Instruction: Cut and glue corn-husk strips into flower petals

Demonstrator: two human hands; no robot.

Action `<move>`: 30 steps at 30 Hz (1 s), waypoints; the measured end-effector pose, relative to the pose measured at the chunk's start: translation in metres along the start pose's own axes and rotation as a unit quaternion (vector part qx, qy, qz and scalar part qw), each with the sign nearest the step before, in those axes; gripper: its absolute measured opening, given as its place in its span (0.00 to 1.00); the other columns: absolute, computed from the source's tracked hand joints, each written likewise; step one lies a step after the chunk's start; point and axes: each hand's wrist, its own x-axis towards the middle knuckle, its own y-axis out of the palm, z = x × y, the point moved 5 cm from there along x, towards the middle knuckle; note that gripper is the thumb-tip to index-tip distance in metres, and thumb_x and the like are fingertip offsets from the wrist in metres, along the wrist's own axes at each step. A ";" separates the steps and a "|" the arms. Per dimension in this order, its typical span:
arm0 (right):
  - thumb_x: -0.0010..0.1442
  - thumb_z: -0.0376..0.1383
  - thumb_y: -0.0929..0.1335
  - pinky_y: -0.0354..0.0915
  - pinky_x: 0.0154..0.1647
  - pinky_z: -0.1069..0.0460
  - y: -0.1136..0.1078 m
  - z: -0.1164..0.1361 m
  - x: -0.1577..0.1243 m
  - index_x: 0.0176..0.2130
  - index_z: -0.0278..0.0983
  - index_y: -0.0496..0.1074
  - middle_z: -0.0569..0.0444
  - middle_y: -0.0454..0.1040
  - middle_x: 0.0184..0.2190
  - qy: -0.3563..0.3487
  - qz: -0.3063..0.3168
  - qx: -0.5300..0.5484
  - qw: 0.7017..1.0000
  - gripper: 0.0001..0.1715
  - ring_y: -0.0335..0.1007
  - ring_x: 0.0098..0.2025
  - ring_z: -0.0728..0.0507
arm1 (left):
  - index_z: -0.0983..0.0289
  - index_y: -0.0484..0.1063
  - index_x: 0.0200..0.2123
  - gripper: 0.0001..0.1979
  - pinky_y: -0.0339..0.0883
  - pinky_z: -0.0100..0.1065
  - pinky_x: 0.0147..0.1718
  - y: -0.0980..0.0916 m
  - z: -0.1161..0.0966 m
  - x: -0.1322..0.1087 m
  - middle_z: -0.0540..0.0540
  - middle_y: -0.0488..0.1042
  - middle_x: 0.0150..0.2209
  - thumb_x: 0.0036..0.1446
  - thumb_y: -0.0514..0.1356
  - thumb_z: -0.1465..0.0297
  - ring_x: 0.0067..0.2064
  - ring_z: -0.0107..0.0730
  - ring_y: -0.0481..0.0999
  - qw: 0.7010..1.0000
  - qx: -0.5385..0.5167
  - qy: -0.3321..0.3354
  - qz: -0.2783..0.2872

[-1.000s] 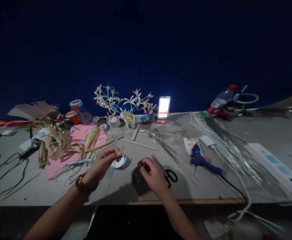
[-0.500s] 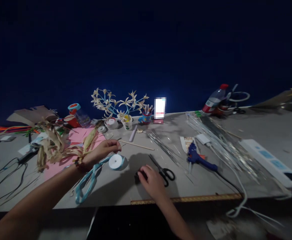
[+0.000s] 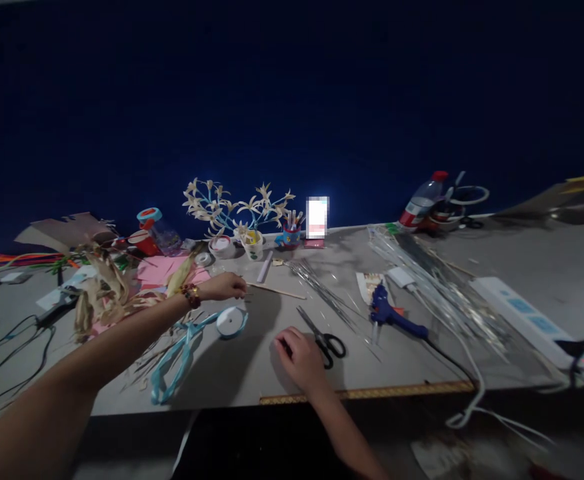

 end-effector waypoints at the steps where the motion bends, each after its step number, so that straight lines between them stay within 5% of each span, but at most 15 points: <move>1: 0.68 0.36 0.63 0.64 0.36 0.51 0.000 0.000 0.000 0.33 0.39 0.71 0.53 0.75 0.32 -0.001 0.001 -0.002 1.000 0.12 0.72 0.34 0.44 | 0.64 0.79 0.29 0.06 0.64 0.30 0.33 0.002 0.000 0.003 0.51 0.79 0.28 0.55 0.62 0.72 0.32 0.33 0.76 1.000 0.010 0.000 0.013; 8: 0.68 0.36 0.63 0.64 0.38 0.51 0.001 0.001 0.001 0.34 0.39 0.72 0.53 0.75 0.32 -0.005 0.002 -0.010 1.000 0.12 0.73 0.35 0.43 | 0.64 0.71 0.54 0.17 0.75 0.47 0.47 0.010 -0.001 0.015 0.59 0.73 0.54 0.66 0.60 0.64 0.49 0.42 0.77 0.997 0.030 0.000 0.078; 22: 0.68 0.36 0.63 0.63 0.35 0.52 0.001 0.000 0.002 0.34 0.39 0.71 0.53 0.75 0.32 -0.008 0.018 -0.003 1.000 0.11 0.71 0.33 0.44 | 0.64 0.71 0.54 0.17 0.75 0.47 0.47 0.020 -0.019 0.041 0.59 0.73 0.54 0.65 0.61 0.64 0.50 0.43 0.76 0.987 0.050 0.026 0.148; 30: 0.68 0.36 0.63 0.64 0.36 0.51 0.000 0.000 0.001 0.34 0.40 0.72 0.53 0.76 0.32 0.001 0.018 0.007 1.000 0.11 0.72 0.33 0.44 | 0.64 0.71 0.53 0.16 0.75 0.46 0.47 0.029 -0.034 0.054 0.59 0.74 0.53 0.66 0.60 0.64 0.49 0.42 0.77 0.985 0.078 0.058 0.142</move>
